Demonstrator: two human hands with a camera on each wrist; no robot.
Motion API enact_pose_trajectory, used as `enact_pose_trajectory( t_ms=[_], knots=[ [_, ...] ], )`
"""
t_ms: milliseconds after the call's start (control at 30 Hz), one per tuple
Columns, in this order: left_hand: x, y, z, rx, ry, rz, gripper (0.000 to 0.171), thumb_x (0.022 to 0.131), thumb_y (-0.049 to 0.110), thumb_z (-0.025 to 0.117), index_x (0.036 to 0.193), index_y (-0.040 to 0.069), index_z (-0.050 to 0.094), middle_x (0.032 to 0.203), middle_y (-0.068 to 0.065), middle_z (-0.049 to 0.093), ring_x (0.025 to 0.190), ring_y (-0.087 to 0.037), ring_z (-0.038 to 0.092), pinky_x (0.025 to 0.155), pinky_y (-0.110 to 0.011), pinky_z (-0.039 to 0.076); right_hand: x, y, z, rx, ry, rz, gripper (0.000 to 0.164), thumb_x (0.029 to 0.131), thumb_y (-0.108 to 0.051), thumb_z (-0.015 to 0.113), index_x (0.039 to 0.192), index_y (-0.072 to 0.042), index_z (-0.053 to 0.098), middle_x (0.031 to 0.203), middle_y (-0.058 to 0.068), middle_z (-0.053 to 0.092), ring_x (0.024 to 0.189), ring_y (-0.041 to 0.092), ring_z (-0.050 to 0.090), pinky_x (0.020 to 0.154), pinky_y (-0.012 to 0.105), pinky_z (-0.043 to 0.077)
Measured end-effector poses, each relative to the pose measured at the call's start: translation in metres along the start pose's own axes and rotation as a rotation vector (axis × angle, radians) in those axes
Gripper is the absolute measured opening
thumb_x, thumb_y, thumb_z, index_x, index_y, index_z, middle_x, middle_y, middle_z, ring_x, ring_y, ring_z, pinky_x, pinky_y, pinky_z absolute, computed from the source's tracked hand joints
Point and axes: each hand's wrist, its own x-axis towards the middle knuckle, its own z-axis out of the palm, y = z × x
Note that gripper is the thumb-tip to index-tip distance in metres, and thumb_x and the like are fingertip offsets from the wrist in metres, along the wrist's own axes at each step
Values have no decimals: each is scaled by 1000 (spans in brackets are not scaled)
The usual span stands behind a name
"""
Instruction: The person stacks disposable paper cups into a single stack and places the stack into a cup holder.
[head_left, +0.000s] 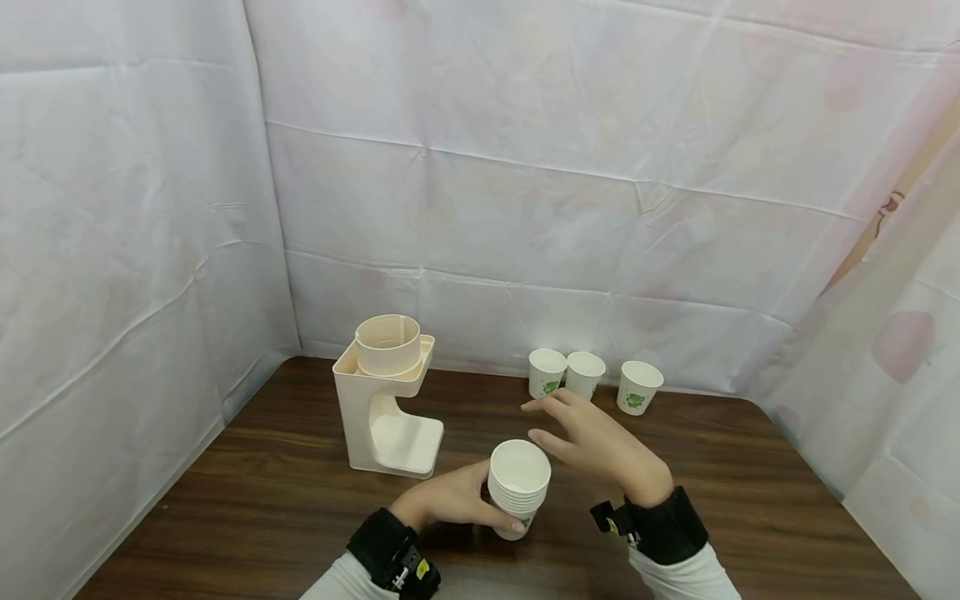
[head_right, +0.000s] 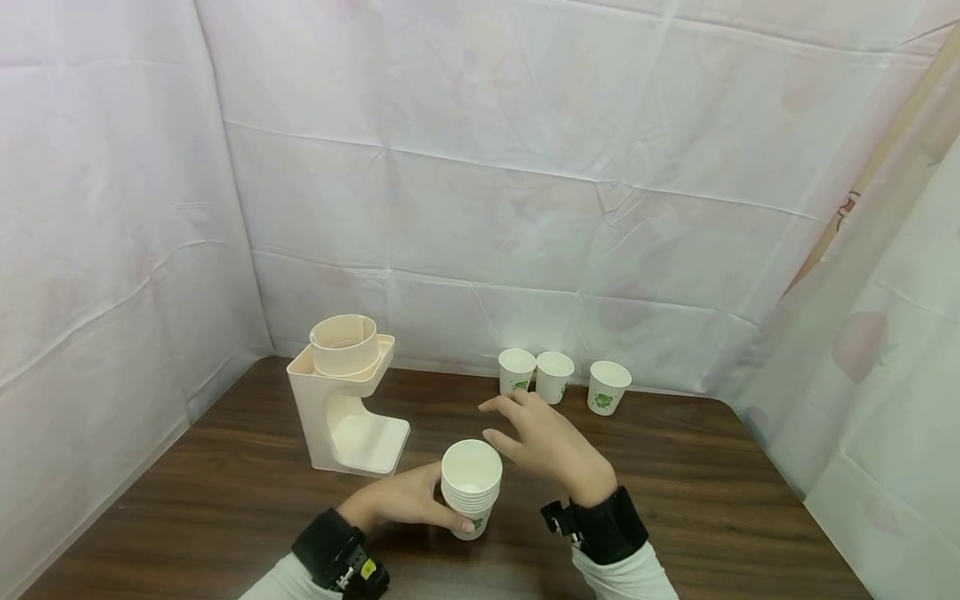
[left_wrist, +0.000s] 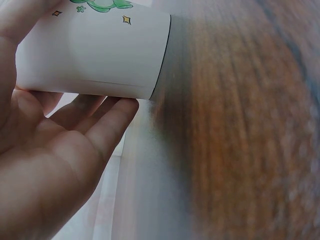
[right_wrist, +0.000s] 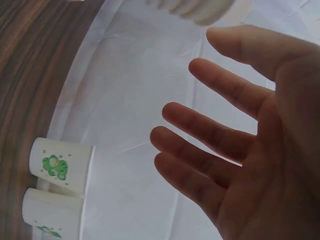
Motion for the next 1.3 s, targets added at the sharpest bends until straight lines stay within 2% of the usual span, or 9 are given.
enact_pose_trajectory(
  t_ms=[333, 667, 933, 1167, 1300],
  knots=[
    [-1, 0, 1, 15, 14, -11, 69, 83, 20, 84, 141, 21, 46, 125, 8, 61, 119, -11, 55, 103, -35, 39, 7, 20, 11, -12, -6, 15, 36, 98, -23, 68, 132, -13, 62, 127, 7, 58, 117, 24, 57, 92, 44, 50],
    [0, 1, 0, 20, 13, -3, 71, 84, 19, 84, 143, 20, 45, 126, 8, 60, 120, -11, 55, 104, -33, 38, 20, 39, 20, -32, 54, 31, 36, 98, -22, 67, 131, -10, 62, 130, 8, 58, 120, 27, 56, 94, 46, 48],
    [0, 3, 2, 31, 35, -18, 70, 82, 18, 85, 141, 20, 47, 124, 9, 62, 118, -10, 56, 103, -32, 38, 27, 59, 26, -50, 49, 37, 37, 98, -22, 67, 131, -7, 61, 130, 11, 57, 122, 29, 55, 96, 47, 48],
    [0, 0, 1, 25, 36, -12, 69, 82, 19, 85, 141, 20, 48, 123, 9, 62, 117, -10, 56, 102, -32, 39, 40, 69, 28, -45, 40, 59, 36, 99, -20, 64, 132, -6, 60, 128, 15, 56, 107, 30, 58, 85, 45, 51],
    [0, -2, 1, 22, 35, 1, 70, 82, 19, 85, 141, 21, 47, 124, 8, 62, 118, -11, 56, 103, -32, 38, 54, 73, 30, -98, 74, 67, 37, 99, -19, 65, 132, -4, 60, 128, 18, 58, 109, 34, 57, 88, 48, 50]
  ],
)
